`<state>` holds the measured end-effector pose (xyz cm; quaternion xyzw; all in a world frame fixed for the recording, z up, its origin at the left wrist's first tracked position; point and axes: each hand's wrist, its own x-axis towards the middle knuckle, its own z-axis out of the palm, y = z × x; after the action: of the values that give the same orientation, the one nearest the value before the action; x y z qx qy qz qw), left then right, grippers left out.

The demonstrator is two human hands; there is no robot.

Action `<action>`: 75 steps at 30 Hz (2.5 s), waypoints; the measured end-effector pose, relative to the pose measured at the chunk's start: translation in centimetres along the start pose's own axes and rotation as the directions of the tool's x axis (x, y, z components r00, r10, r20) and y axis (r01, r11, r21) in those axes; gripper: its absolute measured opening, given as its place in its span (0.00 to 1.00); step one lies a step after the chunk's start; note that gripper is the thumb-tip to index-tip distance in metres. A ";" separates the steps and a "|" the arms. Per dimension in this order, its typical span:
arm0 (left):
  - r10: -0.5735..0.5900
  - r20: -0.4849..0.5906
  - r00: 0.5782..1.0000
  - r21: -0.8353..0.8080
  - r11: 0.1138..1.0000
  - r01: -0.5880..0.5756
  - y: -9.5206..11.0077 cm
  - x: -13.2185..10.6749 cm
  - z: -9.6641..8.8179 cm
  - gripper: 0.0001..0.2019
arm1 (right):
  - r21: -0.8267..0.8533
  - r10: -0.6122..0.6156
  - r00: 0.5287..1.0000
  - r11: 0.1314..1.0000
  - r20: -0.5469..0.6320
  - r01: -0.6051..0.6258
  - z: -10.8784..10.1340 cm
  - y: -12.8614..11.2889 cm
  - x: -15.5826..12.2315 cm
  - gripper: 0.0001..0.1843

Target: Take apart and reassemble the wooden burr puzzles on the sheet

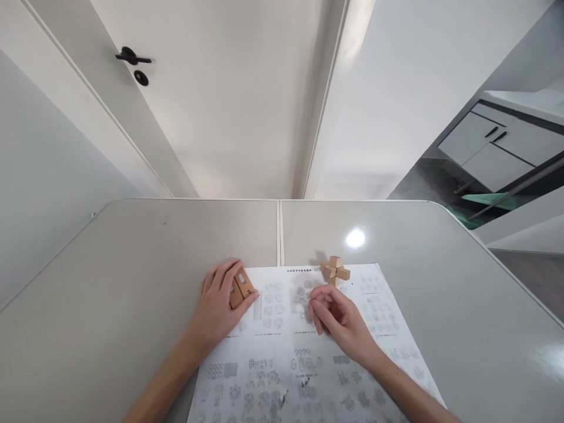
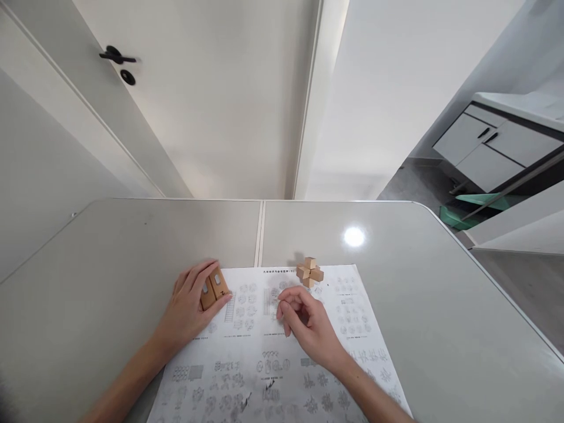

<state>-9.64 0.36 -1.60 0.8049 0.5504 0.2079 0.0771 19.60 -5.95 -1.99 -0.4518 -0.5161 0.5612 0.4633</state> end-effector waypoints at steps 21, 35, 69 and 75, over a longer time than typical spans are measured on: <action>-0.033 -0.032 0.999 0.029 0.999 0.034 0.4 0.0 -0.1 0.31 | 0.094 0.050 0.983 0.995 -0.174 -0.034 0.0 0.1 0.6 0.31; 0.238 -0.121 0.964 -0.278 0.924 -0.263 2.7 -1.0 -1.9 0.14 | 0.058 -0.187 0.981 0.980 -0.050 0.190 0.2 0.3 -0.7 0.06; 0.079 0.389 0.918 -0.871 0.356 0.338 8.4 -4.0 -0.6 0.32 | -0.108 -0.030 0.932 0.991 0.362 0.074 2.6 -1.6 -1.8 0.15; 0.145 0.390 0.909 -0.893 0.302 0.335 8.5 -3.9 -0.9 0.34 | 0.066 0.032 0.864 0.995 0.503 -0.075 1.9 -1.9 -1.3 0.22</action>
<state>-4.00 -6.56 1.22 0.5922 0.3408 0.3167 0.6579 18.03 -7.51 0.07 -0.2849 -0.5822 0.6928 0.3161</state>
